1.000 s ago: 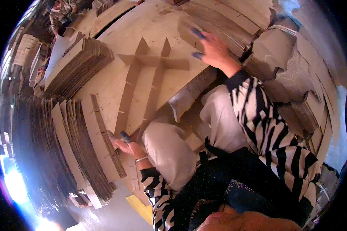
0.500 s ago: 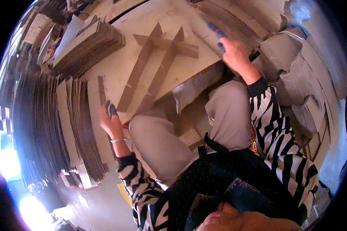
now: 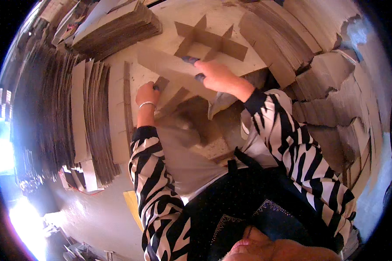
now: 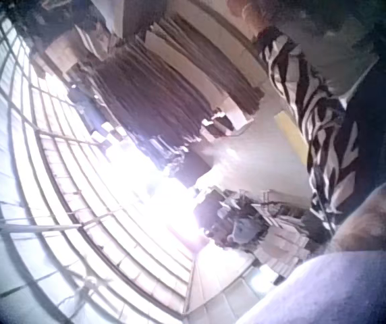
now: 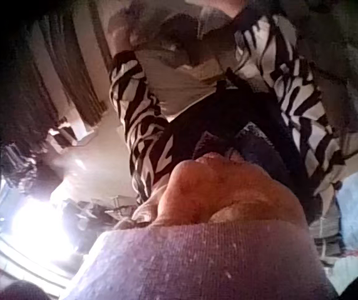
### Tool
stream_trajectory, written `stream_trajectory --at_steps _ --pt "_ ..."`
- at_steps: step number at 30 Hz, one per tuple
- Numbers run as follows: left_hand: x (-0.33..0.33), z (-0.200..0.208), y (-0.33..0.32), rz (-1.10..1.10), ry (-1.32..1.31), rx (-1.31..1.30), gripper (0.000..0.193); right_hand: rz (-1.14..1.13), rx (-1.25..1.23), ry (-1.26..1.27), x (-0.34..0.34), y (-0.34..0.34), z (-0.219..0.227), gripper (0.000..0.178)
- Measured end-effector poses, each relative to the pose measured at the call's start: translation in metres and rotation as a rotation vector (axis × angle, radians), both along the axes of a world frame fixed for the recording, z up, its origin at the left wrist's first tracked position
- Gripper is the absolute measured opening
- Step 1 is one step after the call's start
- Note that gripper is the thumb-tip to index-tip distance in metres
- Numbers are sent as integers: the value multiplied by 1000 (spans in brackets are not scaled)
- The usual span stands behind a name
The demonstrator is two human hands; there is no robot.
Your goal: The person sits on the floor and uses a utility knife to cut rectangular pieces of cardboard on a low wooden table. They repeatedly pick up a piece, cut it, and place it aside, handling the material one at a time.
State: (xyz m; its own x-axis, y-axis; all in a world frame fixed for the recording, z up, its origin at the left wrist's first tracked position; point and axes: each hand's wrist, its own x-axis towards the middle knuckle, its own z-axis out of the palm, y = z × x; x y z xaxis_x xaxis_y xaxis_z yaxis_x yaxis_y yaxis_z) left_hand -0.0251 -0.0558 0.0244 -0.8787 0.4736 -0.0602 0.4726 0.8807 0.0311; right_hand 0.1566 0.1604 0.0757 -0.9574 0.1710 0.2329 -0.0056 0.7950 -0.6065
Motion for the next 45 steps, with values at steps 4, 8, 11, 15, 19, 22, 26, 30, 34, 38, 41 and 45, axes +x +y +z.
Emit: stream_trajectory --at_steps 4,8,11,15,19,22,26,30,34,38,41,45 --pt "-12 1 14 11 -1 66 23 -6 137 -65 16 10 27 24" --pt "-2 11 39 3 64 76 21 70 313 -133 11 4 19 33" --pt "11 14 1 45 270 125 21 189 340 -97 -12 -32 -7 27" --pt "28 19 22 -219 81 433 21 150 384 -101 1 -16 -31 30" --pt "59 11 23 -406 -255 78 22 82 389 -102 12 -8 -32 33" --pt "60 -5 26 -396 -240 34 23 97 408 75 9 -2 -36 33" --pt "64 -3 29 -409 -242 73 21 193 431 -54 16 7 -58 32" --pt "71 3 59 -509 -265 252 18 140 350 -96 29 26 -87 33" --pt "52 24 16 -271 -150 693 21 49 194 -123 26 23 -36 33" --pt "42 20 55 -165 266 530 34 -491 554 -184 97 142 -30 58" --pt "27 18 45 7 305 264 48 -647 627 -608 121 167 -50 56" --pt "13 12 88 -19 10 106 40 -649 825 -307 163 225 -80 37"
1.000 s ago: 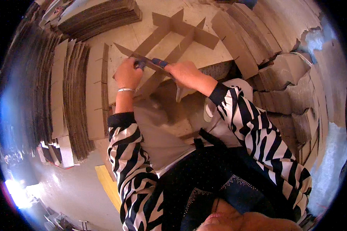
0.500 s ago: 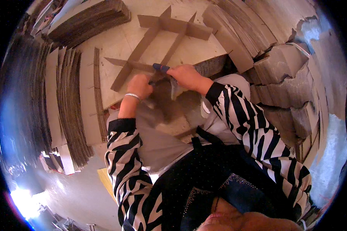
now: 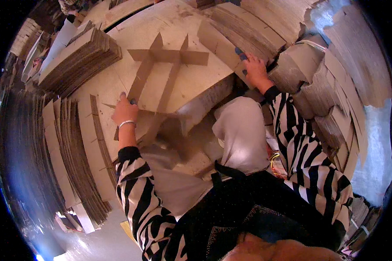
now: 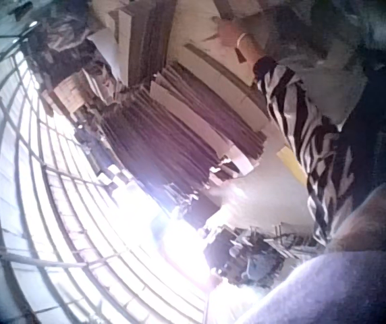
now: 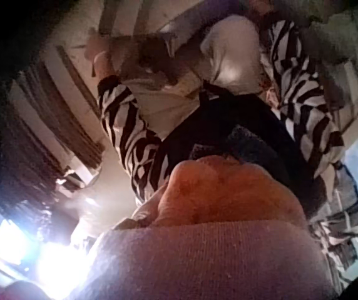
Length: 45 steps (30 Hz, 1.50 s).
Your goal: The person sits on the floor and uses a utility knife to cut rectangular pieces of cardboard on a low wooden table. They repeatedly pick up a piece, cut it, and place it aside, handling the material one at a time.
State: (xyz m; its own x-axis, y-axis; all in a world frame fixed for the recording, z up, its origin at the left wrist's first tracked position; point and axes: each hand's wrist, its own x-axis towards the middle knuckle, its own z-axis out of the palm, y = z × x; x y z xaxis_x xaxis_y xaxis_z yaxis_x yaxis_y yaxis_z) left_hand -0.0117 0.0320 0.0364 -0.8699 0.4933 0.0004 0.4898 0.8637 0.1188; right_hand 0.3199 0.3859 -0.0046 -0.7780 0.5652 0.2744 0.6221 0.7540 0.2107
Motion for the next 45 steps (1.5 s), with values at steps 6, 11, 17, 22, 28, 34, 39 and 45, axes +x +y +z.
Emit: stream_trajectory --at_steps 6,11,17,22,28,34,39,45 --pt "-23 -17 -26 -72 -55 -39 26 163 -229 286 -70 -61 99 33" --pt "-33 -26 -23 -55 -78 -23 25 419 -944 358 -150 -121 98 35" --pt "-34 -16 -34 -104 -80 -2 27 600 -987 200 -203 -137 58 44" --pt "-33 -15 -34 -133 -68 28 29 451 -846 96 -185 -124 79 44" --pt "-31 -9 -29 -109 -56 -2 27 541 -578 46 -185 -160 71 39" --pt "-25 -10 -22 -35 -65 5 24 624 -394 117 -179 -161 48 25" --pt "-23 -6 -26 9 -66 -29 24 750 -387 99 -171 -175 55 22" --pt "-18 -7 -18 3 -66 -44 24 581 -431 127 -165 -184 44 26"
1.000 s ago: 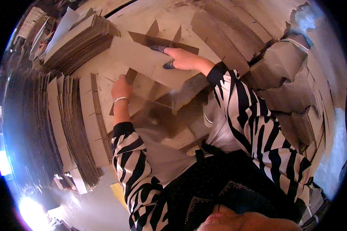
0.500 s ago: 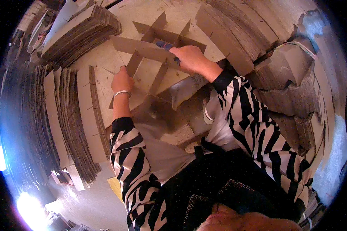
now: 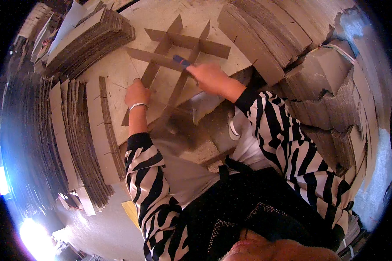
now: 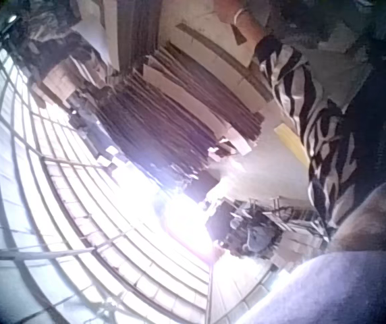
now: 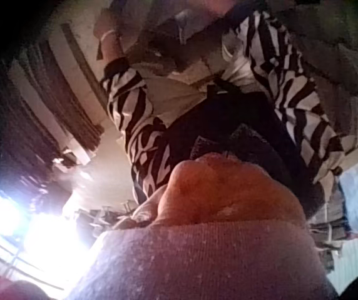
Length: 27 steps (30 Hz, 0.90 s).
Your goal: The person sits on the floor and uses a utility knife to cut rectangular pieces of cardboard on a low wooden table. They repeatedly pick up a piece, cut it, and place it aside, handling the material one at a time.
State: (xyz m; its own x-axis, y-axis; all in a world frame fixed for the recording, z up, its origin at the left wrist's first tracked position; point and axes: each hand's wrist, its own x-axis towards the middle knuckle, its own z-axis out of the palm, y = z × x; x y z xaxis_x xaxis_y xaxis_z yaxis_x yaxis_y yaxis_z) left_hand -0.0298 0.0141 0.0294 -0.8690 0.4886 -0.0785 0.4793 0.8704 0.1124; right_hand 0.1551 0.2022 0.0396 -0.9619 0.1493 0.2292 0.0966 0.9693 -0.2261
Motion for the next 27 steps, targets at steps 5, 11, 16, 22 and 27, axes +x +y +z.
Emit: stream_trajectory --at_steps 5,11,16,22,27 --pt "5 7 3 6 -42 22 25 -15 -43 -99 -4 5 -1 23" --pt "-21 -11 -41 -85 260 531 36 -245 21 123 -3 49 19 22" --pt "-58 -12 -98 -220 -231 187 46 -361 -272 -202 -7 90 -9 26" --pt "88 -24 28 -466 -266 359 52 -27 -795 -80 -37 30 -38 31" --pt "80 4 33 -258 -541 393 74 -301 -256 -25 35 91 13 61"
